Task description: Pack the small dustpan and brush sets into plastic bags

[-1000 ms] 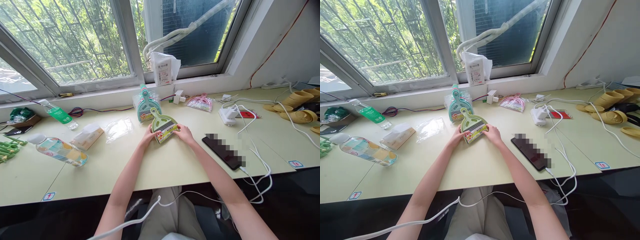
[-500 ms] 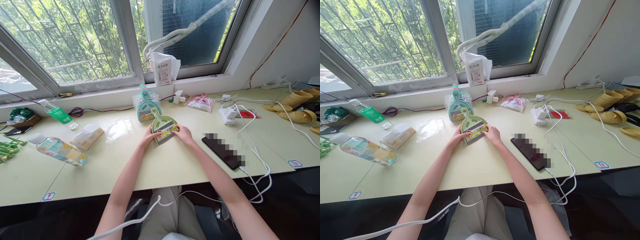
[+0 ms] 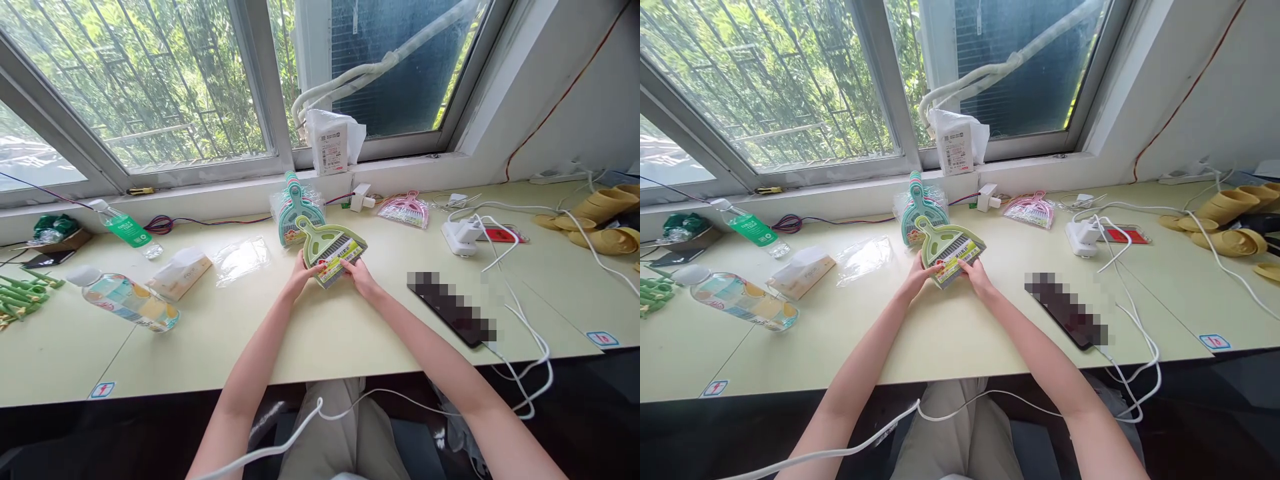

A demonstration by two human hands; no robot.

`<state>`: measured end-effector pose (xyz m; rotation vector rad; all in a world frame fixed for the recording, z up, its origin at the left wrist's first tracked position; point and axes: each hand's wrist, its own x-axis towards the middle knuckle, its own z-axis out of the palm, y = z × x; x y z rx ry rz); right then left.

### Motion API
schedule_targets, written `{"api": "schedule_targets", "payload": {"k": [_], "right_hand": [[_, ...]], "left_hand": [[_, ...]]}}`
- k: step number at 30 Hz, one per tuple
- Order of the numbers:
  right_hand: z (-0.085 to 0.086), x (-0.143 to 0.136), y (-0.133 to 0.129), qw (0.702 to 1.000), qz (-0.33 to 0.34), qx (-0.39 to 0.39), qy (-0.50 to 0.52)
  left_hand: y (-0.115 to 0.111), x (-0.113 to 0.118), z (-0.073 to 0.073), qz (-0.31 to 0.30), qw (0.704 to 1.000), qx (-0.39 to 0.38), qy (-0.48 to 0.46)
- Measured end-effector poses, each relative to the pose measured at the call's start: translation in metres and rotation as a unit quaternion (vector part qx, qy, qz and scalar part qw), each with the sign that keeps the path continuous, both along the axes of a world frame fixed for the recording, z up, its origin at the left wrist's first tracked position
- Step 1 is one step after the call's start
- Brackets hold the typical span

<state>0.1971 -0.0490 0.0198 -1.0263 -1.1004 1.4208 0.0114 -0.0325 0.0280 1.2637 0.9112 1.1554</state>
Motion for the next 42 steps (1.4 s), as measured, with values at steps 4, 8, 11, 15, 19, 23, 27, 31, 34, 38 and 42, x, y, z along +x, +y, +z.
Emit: {"api": "schedule_targets", "payload": {"k": [4,8,11,15,19,23,27,31,34,38,42], "right_hand": [[0.002,0.006,0.001,0.998,-0.028,-0.019,0.045],[0.006,0.012,0.002,0.998,-0.033,-0.021,0.042],[0.007,0.012,0.001,0.999,-0.021,-0.015,0.039],[0.007,0.011,-0.001,1.000,-0.013,-0.016,0.010],[0.007,0.013,0.000,1.000,-0.010,-0.013,0.004],[0.007,0.016,0.002,1.000,-0.018,-0.013,0.009],[0.004,0.017,0.004,1.000,-0.024,-0.015,0.013],[0.002,0.017,0.005,0.999,-0.031,-0.020,0.012],[0.001,0.017,0.006,0.999,-0.038,-0.023,0.015],[0.001,0.018,0.007,0.999,-0.040,-0.019,0.026],[0.002,0.019,0.007,0.999,-0.042,-0.008,0.031]], "left_hand": [[0.002,-0.003,0.008,0.006,0.997,0.009,0.076],[0.013,-0.035,0.015,0.282,0.906,0.141,0.281],[0.020,-0.074,0.011,0.452,0.778,0.102,0.425],[0.024,-0.116,0.000,0.392,0.747,-0.015,0.536],[0.023,-0.133,0.001,0.393,0.739,-0.023,0.546],[0.021,-0.133,0.003,0.427,0.710,-0.008,0.560],[0.024,-0.129,-0.003,0.372,0.695,-0.025,0.615],[0.027,-0.127,-0.006,0.357,0.645,-0.022,0.676],[0.027,-0.126,-0.004,0.374,0.640,-0.019,0.671],[0.026,-0.122,0.001,0.402,0.646,0.032,0.648],[0.028,-0.120,-0.001,0.368,0.637,0.025,0.677]]}}
